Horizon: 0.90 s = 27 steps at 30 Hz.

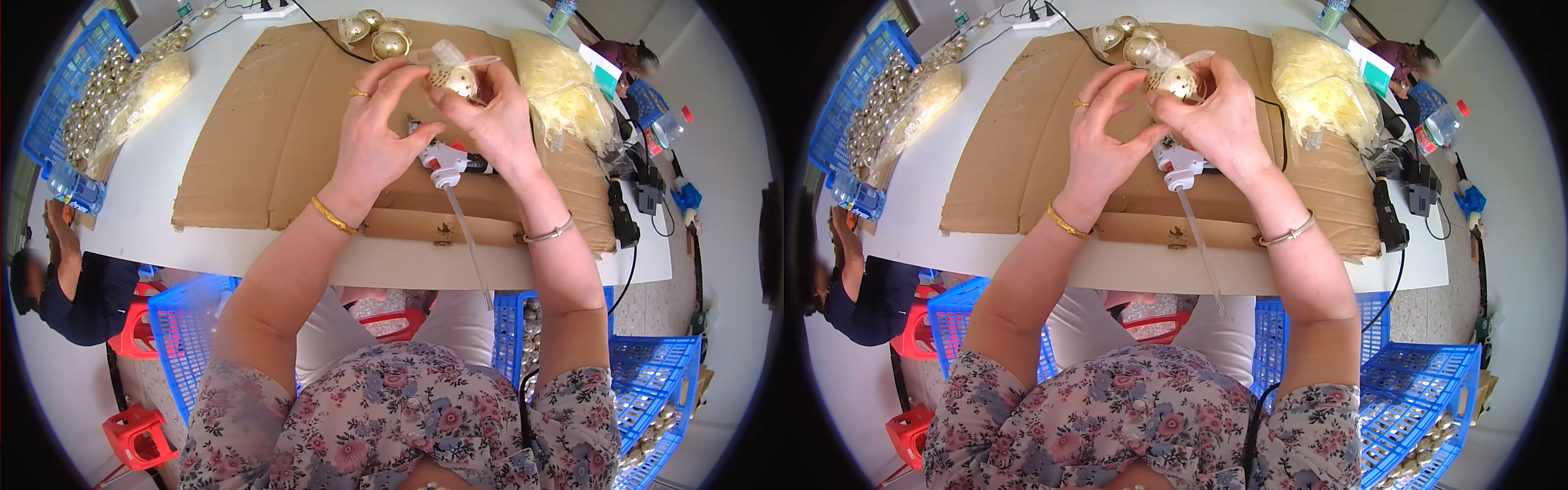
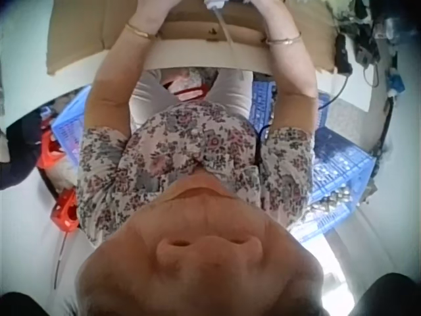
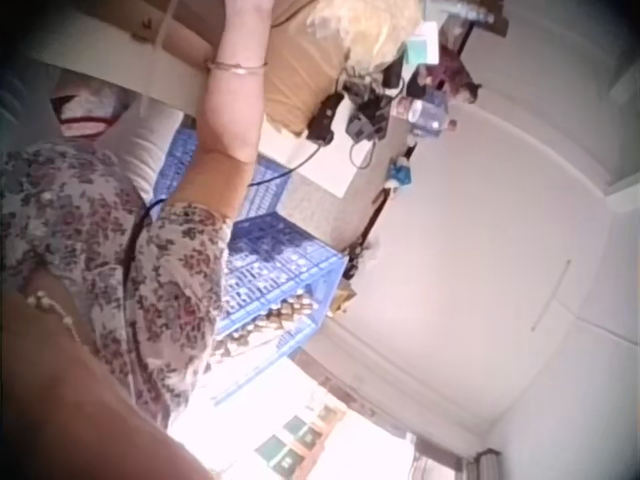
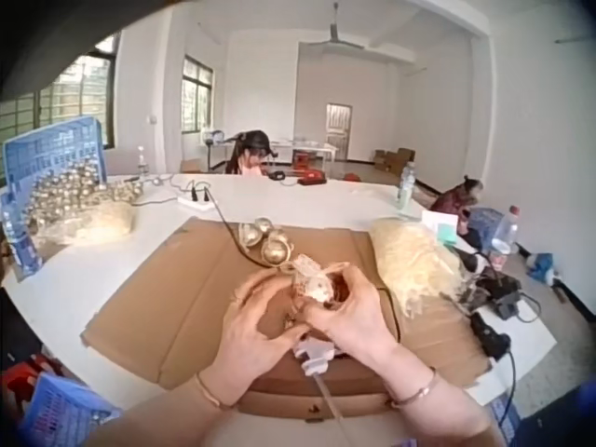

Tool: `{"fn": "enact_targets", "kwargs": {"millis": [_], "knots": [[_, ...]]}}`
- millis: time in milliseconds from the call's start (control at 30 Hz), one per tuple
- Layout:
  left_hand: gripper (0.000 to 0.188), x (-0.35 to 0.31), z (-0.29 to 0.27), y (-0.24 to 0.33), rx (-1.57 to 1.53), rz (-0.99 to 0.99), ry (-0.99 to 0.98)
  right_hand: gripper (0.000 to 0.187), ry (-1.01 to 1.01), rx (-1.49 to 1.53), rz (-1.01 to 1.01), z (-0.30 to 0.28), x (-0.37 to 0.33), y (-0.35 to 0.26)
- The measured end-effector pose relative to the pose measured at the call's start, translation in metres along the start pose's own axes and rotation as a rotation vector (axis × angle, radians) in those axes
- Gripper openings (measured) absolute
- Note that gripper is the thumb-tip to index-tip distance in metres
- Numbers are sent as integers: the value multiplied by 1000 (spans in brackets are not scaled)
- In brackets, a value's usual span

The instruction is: Using a hot glue gun to attach small white ribbons to gold spherical holiday ornaments.

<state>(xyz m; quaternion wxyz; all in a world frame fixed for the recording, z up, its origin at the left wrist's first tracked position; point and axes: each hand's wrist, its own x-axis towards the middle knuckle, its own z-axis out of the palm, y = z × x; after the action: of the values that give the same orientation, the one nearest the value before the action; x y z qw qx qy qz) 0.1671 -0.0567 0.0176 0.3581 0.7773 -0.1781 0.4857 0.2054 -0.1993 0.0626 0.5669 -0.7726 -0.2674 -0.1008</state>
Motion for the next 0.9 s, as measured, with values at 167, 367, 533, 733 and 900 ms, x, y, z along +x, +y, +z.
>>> {"fn": "enact_targets", "kwargs": {"millis": [167, 367, 533, 733, 900], "knots": [[42, -7, 2, -13, -427, -417, -53, 39, 244, 25, -127, -57, 12, -15], [32, -10, 2, -25, -643, -690, -89, 30, 522, 48, -331, -171, -31, -30], [21, -12, 1, -39, -727, -839, 51, 31, 881, 186, -307, -265, -132, 12], [24, -18, 2, -100, -736, -915, -48, 30, 1429, 418, 353, -272, -314, 146], [25, -16, -4, -79, -675, -962, -44, 26, 1481, 493, 930, -225, -433, 230]]}}
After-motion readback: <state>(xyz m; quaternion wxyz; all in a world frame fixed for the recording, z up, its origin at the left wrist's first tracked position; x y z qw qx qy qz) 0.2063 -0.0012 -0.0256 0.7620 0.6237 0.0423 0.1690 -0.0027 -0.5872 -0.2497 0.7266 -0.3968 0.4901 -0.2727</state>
